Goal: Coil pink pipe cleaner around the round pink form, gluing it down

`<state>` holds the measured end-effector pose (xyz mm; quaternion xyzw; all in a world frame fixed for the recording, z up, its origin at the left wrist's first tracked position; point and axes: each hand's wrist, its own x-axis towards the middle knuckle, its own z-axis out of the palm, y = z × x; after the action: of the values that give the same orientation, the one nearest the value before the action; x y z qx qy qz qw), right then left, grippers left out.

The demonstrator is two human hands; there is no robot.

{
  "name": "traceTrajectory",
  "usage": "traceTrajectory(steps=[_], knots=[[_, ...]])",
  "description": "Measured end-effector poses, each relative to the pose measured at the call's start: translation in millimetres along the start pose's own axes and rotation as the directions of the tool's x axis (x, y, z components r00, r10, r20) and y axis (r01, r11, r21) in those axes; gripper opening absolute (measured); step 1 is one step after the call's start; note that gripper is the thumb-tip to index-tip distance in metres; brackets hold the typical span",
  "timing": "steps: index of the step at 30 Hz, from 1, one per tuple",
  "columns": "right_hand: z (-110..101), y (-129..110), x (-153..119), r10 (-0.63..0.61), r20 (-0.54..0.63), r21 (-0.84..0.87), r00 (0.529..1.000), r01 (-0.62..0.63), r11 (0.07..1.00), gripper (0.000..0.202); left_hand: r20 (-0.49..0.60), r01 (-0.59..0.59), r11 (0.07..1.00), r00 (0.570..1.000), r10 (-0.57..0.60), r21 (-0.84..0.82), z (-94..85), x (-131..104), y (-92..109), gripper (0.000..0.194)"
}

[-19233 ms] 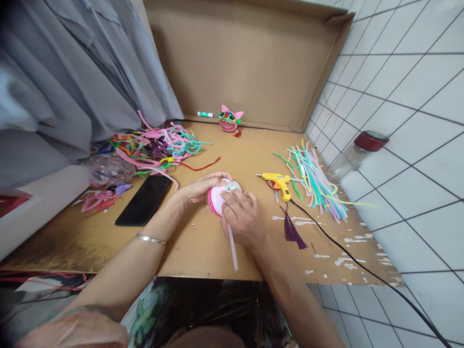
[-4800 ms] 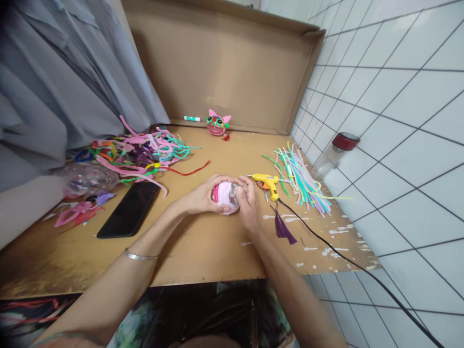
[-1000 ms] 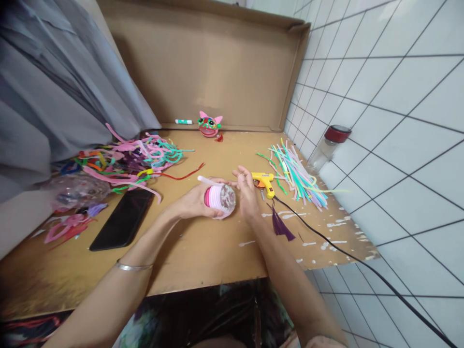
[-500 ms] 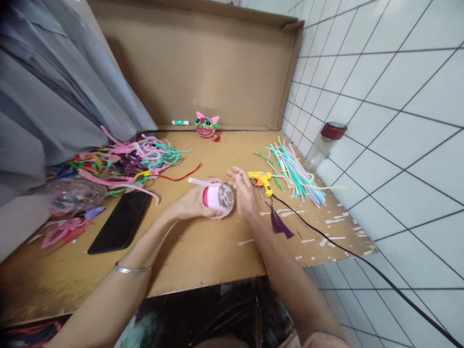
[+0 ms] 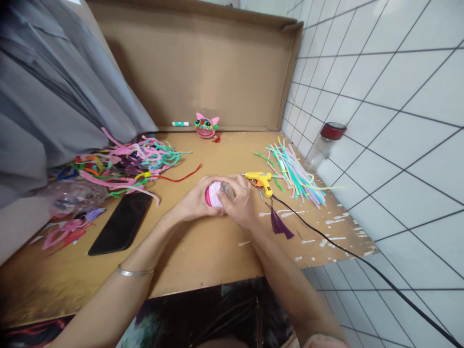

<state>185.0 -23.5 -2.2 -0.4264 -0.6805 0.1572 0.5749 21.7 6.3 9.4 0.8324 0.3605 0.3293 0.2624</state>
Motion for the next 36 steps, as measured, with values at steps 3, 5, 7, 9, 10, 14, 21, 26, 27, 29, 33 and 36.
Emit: traceTrajectory(steps=[3, 5, 7, 9, 10, 14, 21, 26, 27, 29, 33, 36], knots=[[2, 0, -2, -0.023, -0.008, -0.023, 1.000, 0.023, 0.999, 0.012, -0.002, -0.013, 0.999, 1.000, 0.013, 0.043, 0.4, 0, 1, 0.069], [3, 3, -3, 0.005, -0.023, 0.009, 1.000, -0.005, 1.000, 0.012, 0.001, -0.006, 0.998, 1.000, 0.006, 0.056, 0.5, -1, 0, 0.071], [5, 5, -4, 0.055, -0.046, 0.053, 0.997, -0.053, 0.997, 0.014, 0.001, 0.014, 0.998, 1.000, -0.014, 0.061, 0.5, -1, -1, 0.073], [5, 7, -4, 0.118, -0.059, 0.108, 0.991, -0.111, 0.988, 0.016, 0.004, 0.026, 0.998, 1.000, -0.026, 0.053, 0.2, -1, -3, 0.075], [6, 7, -4, 0.149, -0.063, 0.139, 0.987, -0.139, 0.980, 0.017, 0.005, 0.021, 0.999, 1.000, -0.021, 0.045, 0.0, -1, -3, 0.076], [7, 8, -4, 0.229, -0.078, 0.231, 0.970, -0.206, 0.951, 0.020, 0.020, 0.001, 1.000, 1.000, -0.001, -0.007, -1.0, -1, -2, 0.079], [10, 10, -5, 0.265, -0.086, 0.254, 0.960, -0.236, 0.938, 0.023, 0.041, 0.105, 0.994, 0.994, -0.104, -0.024, -1.7, -2, 1, 0.076], [11, 10, -5, 0.262, -0.095, 0.243, 0.960, -0.233, 0.942, 0.022, 0.043, 0.144, 0.990, 0.989, -0.143, -0.012, -2.3, -2, 2, 0.085], [11, 10, -5, 0.263, -0.097, 0.241, 0.960, -0.234, 0.942, 0.022, 0.043, 0.151, 0.988, 0.988, -0.151, -0.011, -2.6, -2, 3, 0.088], [11, 10, -4, 0.265, -0.097, 0.246, 0.959, -0.235, 0.940, 0.023, 0.043, 0.154, 0.988, 0.987, -0.154, -0.011, -3.2, -2, 4, 0.090], [11, 8, -4, 0.267, -0.085, 0.260, 0.960, -0.237, 0.936, 0.023, 0.056, 0.106, 0.994, 0.993, -0.104, -0.025, -3.8, -2, 4, 0.080], [11, 9, -5, 0.266, -0.082, 0.257, 0.960, -0.238, 0.937, 0.023, 0.059, 0.067, 0.998, 0.996, -0.065, -0.020, -4.0, -1, 4, 0.076]])
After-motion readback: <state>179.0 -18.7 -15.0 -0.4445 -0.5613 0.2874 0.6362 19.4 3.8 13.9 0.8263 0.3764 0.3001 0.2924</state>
